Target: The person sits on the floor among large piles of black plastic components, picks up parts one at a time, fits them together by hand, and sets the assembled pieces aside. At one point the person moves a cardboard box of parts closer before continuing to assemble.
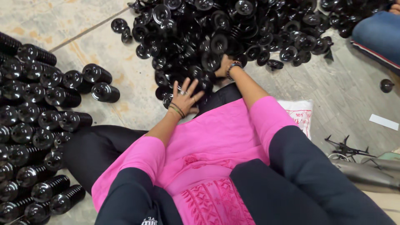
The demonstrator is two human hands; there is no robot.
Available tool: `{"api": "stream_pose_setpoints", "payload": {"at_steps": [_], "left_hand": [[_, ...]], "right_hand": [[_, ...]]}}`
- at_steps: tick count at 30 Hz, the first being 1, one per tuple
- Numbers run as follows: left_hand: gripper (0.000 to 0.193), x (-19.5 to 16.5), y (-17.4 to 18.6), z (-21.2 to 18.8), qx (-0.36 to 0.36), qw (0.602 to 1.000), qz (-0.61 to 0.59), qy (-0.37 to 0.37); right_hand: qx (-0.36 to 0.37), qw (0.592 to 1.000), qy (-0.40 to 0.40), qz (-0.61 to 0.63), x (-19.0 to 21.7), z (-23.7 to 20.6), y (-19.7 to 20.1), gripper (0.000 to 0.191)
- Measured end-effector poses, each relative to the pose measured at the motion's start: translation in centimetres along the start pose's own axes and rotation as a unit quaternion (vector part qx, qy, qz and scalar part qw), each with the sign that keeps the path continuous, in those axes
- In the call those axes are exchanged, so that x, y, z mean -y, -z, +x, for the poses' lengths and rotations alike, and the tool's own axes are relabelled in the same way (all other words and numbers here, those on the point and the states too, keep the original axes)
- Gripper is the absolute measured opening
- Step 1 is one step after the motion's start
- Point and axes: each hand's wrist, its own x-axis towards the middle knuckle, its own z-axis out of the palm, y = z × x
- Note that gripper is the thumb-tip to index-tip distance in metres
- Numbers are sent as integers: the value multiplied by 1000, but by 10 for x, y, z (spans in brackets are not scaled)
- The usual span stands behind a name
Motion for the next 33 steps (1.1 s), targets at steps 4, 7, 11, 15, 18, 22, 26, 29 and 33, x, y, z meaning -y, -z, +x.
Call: {"api": "stream_pose_setpoints", "payload": {"at_steps": [4, 7, 11, 15, 18, 22, 26, 29, 33], "left_hand": [[86, 15, -5, 8, -57, 992, 15, 112], [83, 21, 11, 11, -6, 980, -18, 199], [76, 30, 63, -12, -53, 923, -167, 341], [71, 21, 92, -54, -72, 456, -688, 560], [52, 7, 74, -82, -131, 230, -842, 471], [29, 63, 50, -110, -293, 234, -801, 467], [52, 103, 49, -116, -303, 309, -730, 529], [64, 98, 53, -102, -221, 327, -764, 511], [72, 88, 57, -102, -156, 354, -758, 525]], "right_hand": [[-92, 991, 44, 84, 25, 14, -24, 91], [-235, 954, 158, 97, 6, 18, -31, 52], [-312, 934, 162, 67, -14, -18, -14, 50], [-336, 825, 403, 210, 48, -110, -43, 34], [-158, 849, 445, 239, 118, -176, -105, 50], [-118, 787, 504, 335, 127, -156, -123, 37], [-228, 887, 400, -24, 91, -81, -107, 42], [-177, 923, 298, -166, 84, -50, -109, 25], [-204, 946, 204, -146, 93, -55, -109, 24]]}}
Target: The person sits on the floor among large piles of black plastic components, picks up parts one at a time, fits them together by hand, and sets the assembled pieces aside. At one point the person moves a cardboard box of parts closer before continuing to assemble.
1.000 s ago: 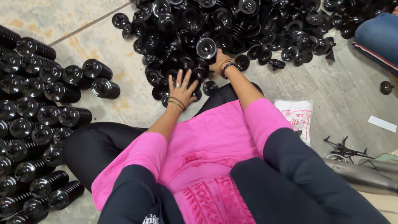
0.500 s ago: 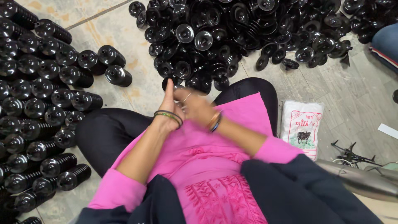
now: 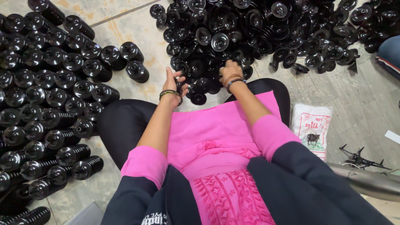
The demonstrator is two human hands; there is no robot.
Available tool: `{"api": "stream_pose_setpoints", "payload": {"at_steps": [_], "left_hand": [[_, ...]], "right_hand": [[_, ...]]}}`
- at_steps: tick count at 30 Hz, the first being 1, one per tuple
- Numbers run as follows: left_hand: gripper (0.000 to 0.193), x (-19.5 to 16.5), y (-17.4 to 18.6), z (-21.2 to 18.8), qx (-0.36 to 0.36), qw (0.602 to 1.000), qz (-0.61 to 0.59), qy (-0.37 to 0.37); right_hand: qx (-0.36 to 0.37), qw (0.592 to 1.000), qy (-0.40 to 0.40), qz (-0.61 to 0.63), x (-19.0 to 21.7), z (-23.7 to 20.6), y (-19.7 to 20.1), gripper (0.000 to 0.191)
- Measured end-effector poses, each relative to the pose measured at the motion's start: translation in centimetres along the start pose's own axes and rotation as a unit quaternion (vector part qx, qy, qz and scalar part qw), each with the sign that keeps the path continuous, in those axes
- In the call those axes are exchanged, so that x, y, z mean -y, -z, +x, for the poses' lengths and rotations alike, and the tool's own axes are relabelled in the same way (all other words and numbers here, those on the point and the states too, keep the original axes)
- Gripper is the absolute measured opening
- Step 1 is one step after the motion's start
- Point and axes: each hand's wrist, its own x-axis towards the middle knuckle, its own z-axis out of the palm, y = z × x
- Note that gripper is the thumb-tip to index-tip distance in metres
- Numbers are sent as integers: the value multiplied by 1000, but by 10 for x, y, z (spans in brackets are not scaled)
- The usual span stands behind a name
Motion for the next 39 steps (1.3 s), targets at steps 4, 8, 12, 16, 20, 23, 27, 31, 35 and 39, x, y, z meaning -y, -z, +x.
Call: {"api": "stream_pose_setpoints", "payload": {"at_steps": [4, 8, 12, 16, 20, 23, 27, 31, 35, 39], "left_hand": [[70, 7, 2, -3, 5, 999, 30, 12], [68, 16, -7, -2, 49, 995, 81, 28], [71, 16, -4, -1, 73, 993, 95, -16], [63, 21, -5, -3, 113, 973, 199, 10], [57, 29, -10, -9, 158, 950, 265, -40], [54, 26, -12, -14, 150, 966, 209, -34], [56, 13, -10, -14, 62, 994, 92, 24], [46, 14, -6, -4, 114, 982, 142, -39], [46, 20, -10, 11, 60, 985, 130, -93], [55, 11, -10, 13, 48, 990, 67, -116]], "right_hand": [[-162, 962, 37, 218, 28, -18, 8, 18], [-95, 894, 141, 414, 87, -44, -6, 34], [10, 755, 254, 604, 101, -52, -27, 30], [37, 747, 64, 661, 76, -40, -40, 25], [167, 610, -49, 773, 61, -33, -41, 22], [146, 634, -41, 758, 68, -36, -45, 20], [73, 657, 43, 749, 88, -38, -40, 27], [167, 662, -17, 730, 87, -19, -24, 23], [77, 792, -6, 605, 62, 21, 2, 23], [-242, 953, 81, 162, 41, 51, 23, 30]]}}
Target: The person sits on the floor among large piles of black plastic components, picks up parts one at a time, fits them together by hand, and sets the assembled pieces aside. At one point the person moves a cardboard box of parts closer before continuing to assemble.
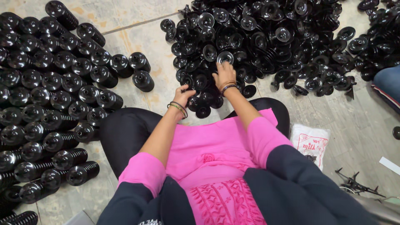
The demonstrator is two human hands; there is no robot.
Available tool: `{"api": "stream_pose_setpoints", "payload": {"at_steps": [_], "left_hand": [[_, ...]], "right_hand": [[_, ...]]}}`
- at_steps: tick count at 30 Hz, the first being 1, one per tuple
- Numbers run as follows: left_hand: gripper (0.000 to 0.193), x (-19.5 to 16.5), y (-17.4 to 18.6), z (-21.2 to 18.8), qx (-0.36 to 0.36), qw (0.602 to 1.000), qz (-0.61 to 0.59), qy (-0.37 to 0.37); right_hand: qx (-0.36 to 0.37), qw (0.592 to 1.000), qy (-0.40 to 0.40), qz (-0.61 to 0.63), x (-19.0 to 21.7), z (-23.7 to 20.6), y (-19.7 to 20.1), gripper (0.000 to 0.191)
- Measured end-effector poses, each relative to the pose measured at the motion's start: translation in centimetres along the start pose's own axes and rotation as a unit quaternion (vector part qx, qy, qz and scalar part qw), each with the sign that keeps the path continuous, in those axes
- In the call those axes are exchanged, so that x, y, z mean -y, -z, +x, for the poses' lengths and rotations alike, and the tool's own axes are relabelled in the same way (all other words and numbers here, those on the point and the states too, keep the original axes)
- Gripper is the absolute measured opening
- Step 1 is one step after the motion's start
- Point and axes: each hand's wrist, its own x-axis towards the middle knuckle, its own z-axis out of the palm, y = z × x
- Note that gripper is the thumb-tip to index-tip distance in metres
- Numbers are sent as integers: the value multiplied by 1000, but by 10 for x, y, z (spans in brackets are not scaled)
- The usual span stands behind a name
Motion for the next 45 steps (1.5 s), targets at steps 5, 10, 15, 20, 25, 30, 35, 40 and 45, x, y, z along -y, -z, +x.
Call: {"api": "stream_pose_setpoints", "payload": {"at_steps": [5, 10, 15, 20, 25, 30, 35, 40, 45], "left_hand": [[46, -9, 7, -5, 10, 998, -50, 34], [52, -11, 5, -3, -28, 995, -65, 66], [53, -11, 3, -1, -50, 996, -57, 53], [56, -15, 7, -8, -69, 994, -64, 58], [57, -12, 2, -11, -77, 995, -28, 63], [58, -6, 2, -11, -49, 996, 7, 78], [56, -6, 7, -6, -49, 996, -20, 70], [52, -5, -4, -5, 14, 996, -38, 83], [50, -8, -5, -12, 85, 990, -56, 102]], "right_hand": [[-7, 994, -77, 82, -10, 0, 11, 28], [37, 929, -211, 303, -26, -26, 22, 30], [81, 973, -201, 83, -34, -44, 35, 53], [49, 993, -103, -45, -12, -49, 41, 44], [40, 997, 33, 52, 23, -39, 23, 32], [139, 955, -245, 88, 23, -17, 6, 44], [7, 969, -215, 125, -1, -13, 12, 26], [-73, 976, 48, 201, 32, -55, 29, 21], [126, 890, -60, 434, 43, -87, 14, 25]]}}
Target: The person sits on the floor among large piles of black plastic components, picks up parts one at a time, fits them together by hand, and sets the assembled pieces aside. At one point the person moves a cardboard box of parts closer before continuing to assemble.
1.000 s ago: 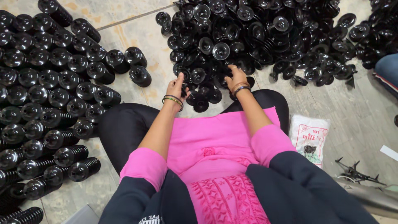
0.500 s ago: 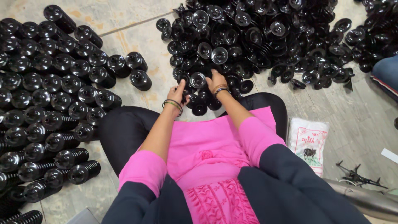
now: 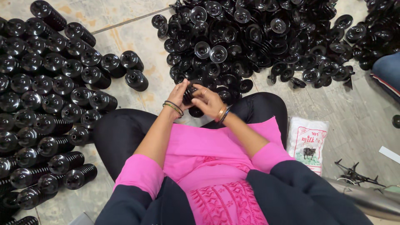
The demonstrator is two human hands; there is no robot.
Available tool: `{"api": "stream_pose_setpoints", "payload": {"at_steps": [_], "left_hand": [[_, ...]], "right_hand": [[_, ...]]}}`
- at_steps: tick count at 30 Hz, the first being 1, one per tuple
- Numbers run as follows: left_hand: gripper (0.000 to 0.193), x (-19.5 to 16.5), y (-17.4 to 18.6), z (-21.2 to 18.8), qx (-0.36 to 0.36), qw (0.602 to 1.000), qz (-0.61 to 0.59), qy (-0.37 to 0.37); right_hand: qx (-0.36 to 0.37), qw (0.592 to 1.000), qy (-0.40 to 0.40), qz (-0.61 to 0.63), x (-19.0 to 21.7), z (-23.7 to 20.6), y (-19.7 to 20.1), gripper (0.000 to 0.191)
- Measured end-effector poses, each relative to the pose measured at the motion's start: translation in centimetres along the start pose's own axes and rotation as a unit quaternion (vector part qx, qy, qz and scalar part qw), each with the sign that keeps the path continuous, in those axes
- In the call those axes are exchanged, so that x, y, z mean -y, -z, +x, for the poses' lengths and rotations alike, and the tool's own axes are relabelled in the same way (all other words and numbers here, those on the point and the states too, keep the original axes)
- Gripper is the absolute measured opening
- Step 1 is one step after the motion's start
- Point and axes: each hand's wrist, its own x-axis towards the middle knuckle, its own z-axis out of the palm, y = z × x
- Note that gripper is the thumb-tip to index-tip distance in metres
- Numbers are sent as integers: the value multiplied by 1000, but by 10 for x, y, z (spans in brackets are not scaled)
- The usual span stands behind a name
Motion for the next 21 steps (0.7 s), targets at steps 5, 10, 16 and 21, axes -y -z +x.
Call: {"api": "stream_pose_setpoints", "payload": {"at_steps": [5, 10, 16, 21], "left_hand": [[50, 7, -1, -10, 45, 990, 118, -70], [50, 11, -7, -5, -18, 982, 143, -125], [44, -6, 8, 5, -160, 985, 14, -69], [41, -6, 13, 14, -140, 988, -15, -62]], "right_hand": [[17, 966, -158, 202, -36, 16, 10, 22], [-36, 969, -240, 37, -34, 55, 36, 31], [-135, 854, -174, -471, -32, 104, 67, 36], [-164, 911, -125, -357, -29, 98, 59, 19]]}}
